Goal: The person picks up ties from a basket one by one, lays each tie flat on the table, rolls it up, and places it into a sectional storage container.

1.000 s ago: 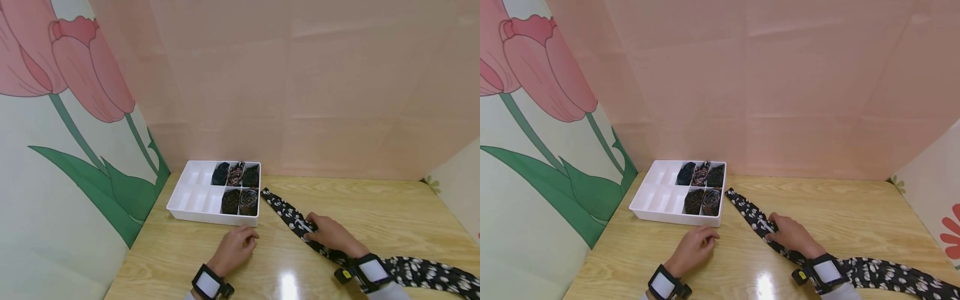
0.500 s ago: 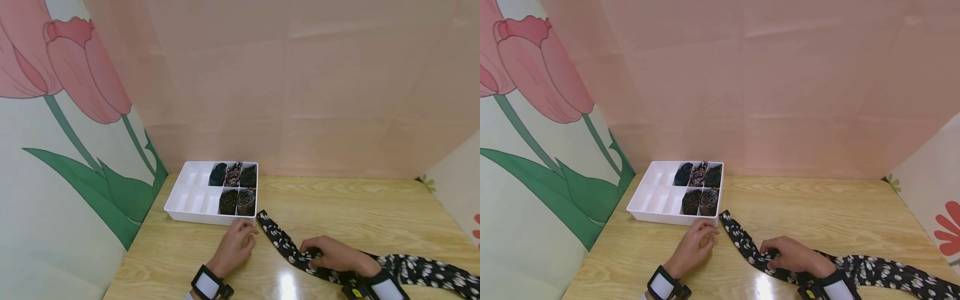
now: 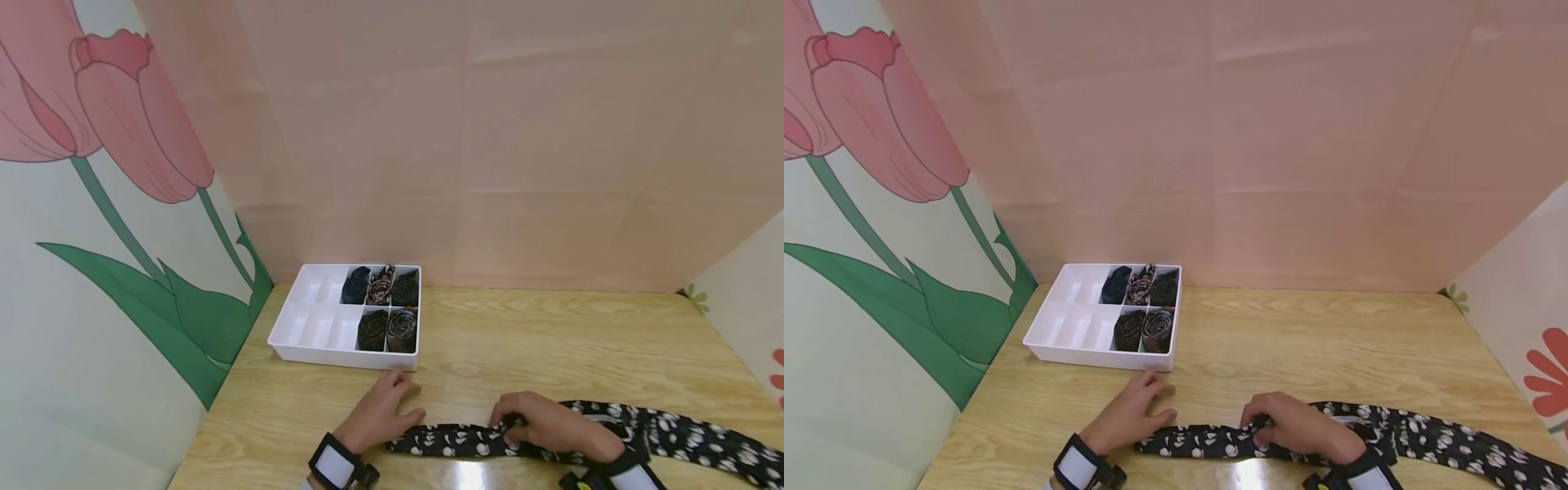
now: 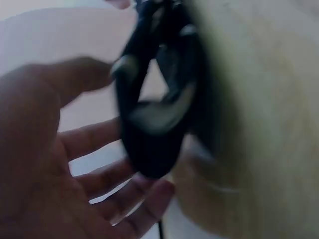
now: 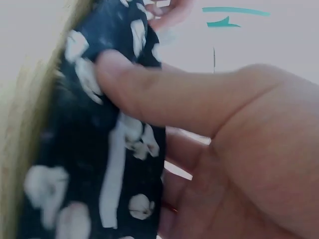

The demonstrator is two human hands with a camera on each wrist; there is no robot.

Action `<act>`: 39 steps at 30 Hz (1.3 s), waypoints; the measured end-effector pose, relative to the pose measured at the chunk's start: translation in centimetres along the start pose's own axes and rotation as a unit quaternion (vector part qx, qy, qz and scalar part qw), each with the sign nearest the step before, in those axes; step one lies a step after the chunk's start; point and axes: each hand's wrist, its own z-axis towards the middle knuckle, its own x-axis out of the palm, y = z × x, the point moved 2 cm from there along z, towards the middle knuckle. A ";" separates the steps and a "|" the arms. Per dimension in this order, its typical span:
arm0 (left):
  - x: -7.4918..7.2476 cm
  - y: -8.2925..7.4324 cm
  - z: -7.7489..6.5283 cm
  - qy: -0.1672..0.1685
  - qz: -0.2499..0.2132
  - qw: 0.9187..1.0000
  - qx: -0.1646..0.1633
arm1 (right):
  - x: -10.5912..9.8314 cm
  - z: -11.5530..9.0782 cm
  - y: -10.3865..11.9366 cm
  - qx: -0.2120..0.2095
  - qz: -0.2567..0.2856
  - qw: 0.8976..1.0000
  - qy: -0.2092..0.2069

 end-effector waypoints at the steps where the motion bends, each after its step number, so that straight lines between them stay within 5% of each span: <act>1: -0.2 0.1 -0.1 0.013 -0.006 1.000 -0.008 | 0.0 0.0 -0.1 0.013 -0.008 1.000 -0.010; 8: -1.5 0.7 -0.6 0.059 -0.011 0.998 -0.016 | -0.3 0.5 -1.0 0.087 -0.106 0.986 -0.090; 15: -1.8 1.2 -1.0 0.072 0.004 0.997 -0.017 | -0.4 0.4 -1.4 0.086 -0.207 0.961 -0.162; 25: -4.6 4.1 -2.2 0.001 -0.051 0.996 -0.078 | -1.9 -4.2 -2.9 0.099 -0.195 0.951 -0.220; 30: -5.7 5.9 -2.9 -0.052 -0.050 0.992 -0.103 | -2.1 -5.7 -4.9 0.125 -0.244 0.930 -0.244; 34: -5.9 6.5 -3.1 -0.059 -0.045 0.988 -0.134 | -1.9 -5.9 -5.7 0.133 -0.264 0.912 -0.283; 39: -5.8 6.6 -3.3 -0.060 -0.038 0.986 -0.151 | -1.5 -5.6 -5.3 0.116 -0.239 0.918 -0.295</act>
